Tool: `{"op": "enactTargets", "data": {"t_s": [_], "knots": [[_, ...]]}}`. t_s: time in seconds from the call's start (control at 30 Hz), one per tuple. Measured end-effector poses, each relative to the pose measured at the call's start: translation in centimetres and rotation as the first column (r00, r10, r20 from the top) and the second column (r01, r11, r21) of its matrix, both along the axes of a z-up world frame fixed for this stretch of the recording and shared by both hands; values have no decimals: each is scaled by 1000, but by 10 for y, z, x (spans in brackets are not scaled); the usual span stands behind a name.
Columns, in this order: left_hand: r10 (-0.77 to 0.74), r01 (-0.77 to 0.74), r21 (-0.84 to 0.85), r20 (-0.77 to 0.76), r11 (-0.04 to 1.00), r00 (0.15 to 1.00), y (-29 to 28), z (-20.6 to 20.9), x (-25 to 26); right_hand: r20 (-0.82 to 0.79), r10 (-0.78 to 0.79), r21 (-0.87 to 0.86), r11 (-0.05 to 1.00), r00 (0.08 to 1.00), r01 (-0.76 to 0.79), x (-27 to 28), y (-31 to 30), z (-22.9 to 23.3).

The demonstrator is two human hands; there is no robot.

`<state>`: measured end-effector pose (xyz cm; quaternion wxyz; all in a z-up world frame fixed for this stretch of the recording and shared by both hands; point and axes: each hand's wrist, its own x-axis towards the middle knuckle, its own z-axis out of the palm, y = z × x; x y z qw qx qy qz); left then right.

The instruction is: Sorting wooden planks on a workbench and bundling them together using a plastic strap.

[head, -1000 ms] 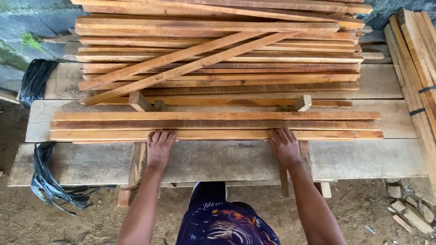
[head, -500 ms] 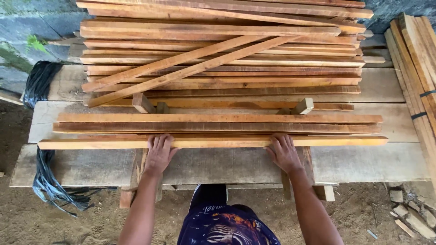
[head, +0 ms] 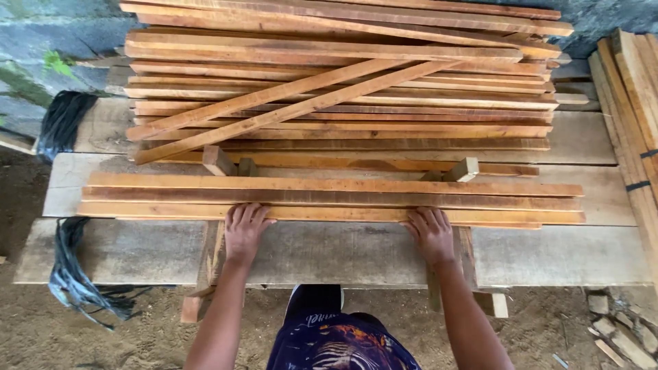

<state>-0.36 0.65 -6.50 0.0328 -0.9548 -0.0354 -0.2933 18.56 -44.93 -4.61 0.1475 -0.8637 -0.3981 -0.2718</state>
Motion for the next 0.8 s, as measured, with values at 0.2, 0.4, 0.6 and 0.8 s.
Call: {"op": "enactTargets", "data": {"t_s": [0.2, 0.4, 0.6, 0.8], "knots": [[-33, 35, -87, 19, 996, 999, -3, -8, 0, -9, 21, -21, 1000, 1000, -21, 9, -2, -16], [-50, 49, -82, -19, 995, 999, -7, -26, 10, 0, -54, -76, 996, 999, 54, 11, -5, -34], [-87, 86, -98, -10, 991, 996, -10, -16, 8, -36, -20, -23, 1000, 999, 19, 12, -3, -31], [-95, 93, -25, -67, 995, 993, 2, -26, 18, -56, -40, -62, 997, 998, 36, 8, 4, 12]]}}
